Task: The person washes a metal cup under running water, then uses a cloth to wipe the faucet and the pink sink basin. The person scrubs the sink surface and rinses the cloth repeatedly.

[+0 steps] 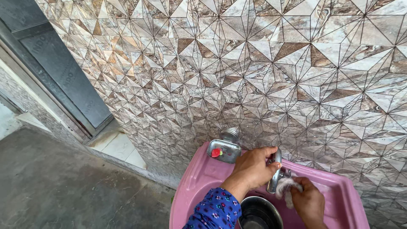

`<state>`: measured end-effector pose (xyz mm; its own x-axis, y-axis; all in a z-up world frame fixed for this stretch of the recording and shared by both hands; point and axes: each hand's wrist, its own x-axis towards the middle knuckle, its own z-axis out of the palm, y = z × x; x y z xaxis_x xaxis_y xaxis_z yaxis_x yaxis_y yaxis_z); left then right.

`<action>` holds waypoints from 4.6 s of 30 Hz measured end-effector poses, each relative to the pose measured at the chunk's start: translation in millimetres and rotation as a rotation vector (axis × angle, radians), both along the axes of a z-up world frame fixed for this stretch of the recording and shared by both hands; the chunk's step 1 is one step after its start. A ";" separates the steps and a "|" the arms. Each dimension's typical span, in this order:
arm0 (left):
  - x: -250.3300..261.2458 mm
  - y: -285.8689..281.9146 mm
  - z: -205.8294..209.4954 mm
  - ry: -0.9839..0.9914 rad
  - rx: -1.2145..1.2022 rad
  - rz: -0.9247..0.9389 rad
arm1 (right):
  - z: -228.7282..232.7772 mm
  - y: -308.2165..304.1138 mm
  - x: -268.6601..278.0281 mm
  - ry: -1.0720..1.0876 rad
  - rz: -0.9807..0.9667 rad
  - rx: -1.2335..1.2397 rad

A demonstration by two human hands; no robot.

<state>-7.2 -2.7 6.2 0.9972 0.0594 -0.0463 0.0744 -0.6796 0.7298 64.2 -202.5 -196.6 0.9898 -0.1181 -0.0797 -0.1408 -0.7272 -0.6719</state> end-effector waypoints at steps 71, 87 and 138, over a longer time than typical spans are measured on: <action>38.0 -10.2 -177.0 -0.060 -0.122 0.155 | 99.7 25.2 61.3 0.248 0.166 0.759; 21.2 -15.8 -198.6 -0.345 0.199 0.231 | 88.4 15.5 70.5 0.241 0.146 0.697; 20.4 3.2 -219.7 -0.178 0.546 -0.080 | 136.2 27.1 11.2 -0.125 0.372 0.229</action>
<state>13.2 0.5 -213.5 0.9891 -0.0485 0.1390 -0.0848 -0.9595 0.2686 75.4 -175.5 -60.4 0.9652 0.2544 0.0606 0.1945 -0.5435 -0.8166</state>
